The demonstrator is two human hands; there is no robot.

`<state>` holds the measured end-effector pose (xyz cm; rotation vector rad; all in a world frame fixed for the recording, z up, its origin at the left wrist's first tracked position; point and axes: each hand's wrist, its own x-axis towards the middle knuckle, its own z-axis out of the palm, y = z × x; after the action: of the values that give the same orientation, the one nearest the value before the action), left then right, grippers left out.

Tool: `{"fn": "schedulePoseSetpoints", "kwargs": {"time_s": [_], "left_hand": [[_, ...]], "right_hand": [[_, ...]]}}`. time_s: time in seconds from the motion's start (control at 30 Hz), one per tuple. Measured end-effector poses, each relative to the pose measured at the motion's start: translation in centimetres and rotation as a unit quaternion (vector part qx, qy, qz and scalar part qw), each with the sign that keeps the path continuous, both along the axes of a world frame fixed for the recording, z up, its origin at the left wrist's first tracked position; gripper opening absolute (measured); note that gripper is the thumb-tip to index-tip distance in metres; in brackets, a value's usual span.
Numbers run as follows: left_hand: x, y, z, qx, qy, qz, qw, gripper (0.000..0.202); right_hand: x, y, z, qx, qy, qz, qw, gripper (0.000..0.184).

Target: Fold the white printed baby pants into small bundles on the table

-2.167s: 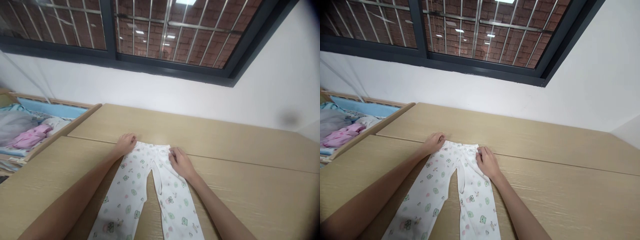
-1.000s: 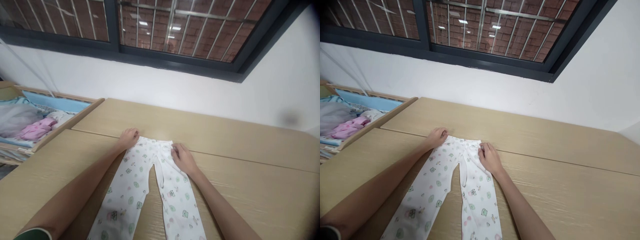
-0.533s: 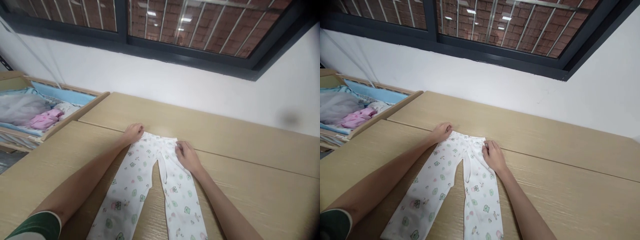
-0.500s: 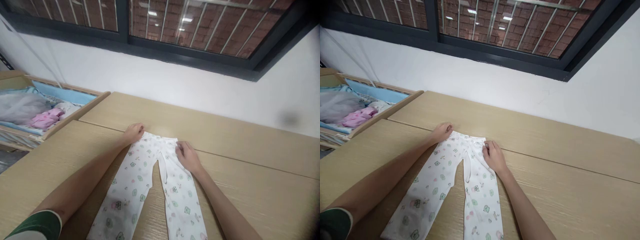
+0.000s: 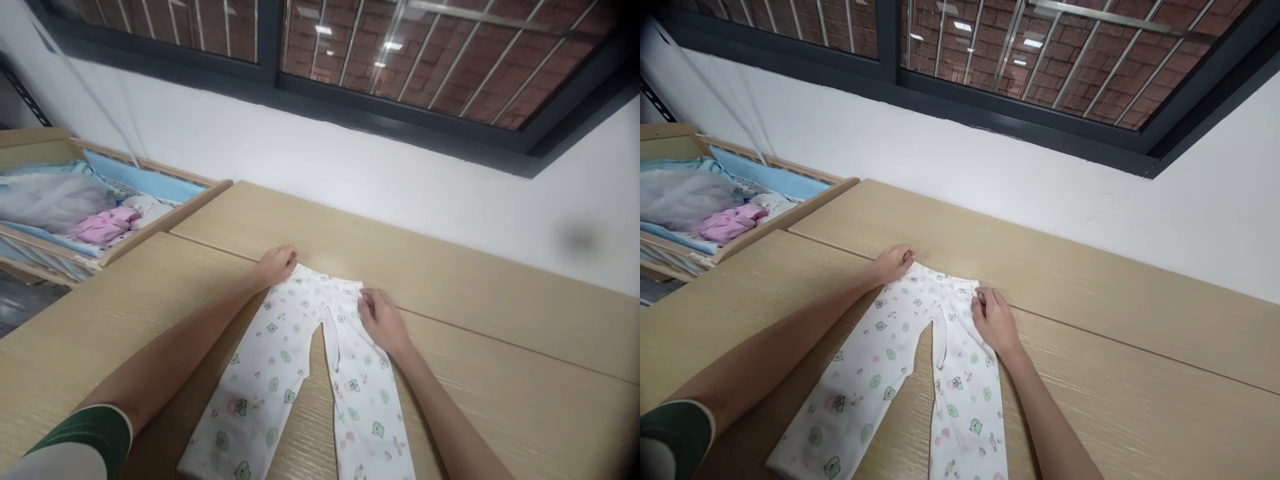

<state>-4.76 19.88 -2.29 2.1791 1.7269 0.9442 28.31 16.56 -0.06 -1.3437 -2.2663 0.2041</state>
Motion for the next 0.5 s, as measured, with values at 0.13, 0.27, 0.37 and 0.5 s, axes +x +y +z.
{"fn": "schedulePoseSetpoints", "kwargs": {"time_s": [0.13, 0.27, 0.37, 0.5], "left_hand": [[0.04, -0.04, 0.04, 0.002, -0.003, 0.003, 1.000, 0.014], [0.09, -0.05, 0.03, 0.002, -0.005, 0.000, 1.000, 0.015], [0.08, 0.00, -0.03, 0.001, -0.004, 0.002, 1.000, 0.015], [0.03, 0.04, -0.04, 0.000, -0.003, 0.002, 1.000, 0.014]], "right_hand": [[0.06, 0.01, -0.04, -0.002, 0.003, 0.004, 1.000, 0.028], [0.09, 0.10, -0.18, -0.004, 0.005, 0.002, 1.000, 0.028], [0.07, 0.12, -0.27, -0.009, 0.006, 0.002, 1.000, 0.028], [0.09, 0.04, -0.27, -0.016, 0.008, -0.004, 1.000, 0.029]]}}
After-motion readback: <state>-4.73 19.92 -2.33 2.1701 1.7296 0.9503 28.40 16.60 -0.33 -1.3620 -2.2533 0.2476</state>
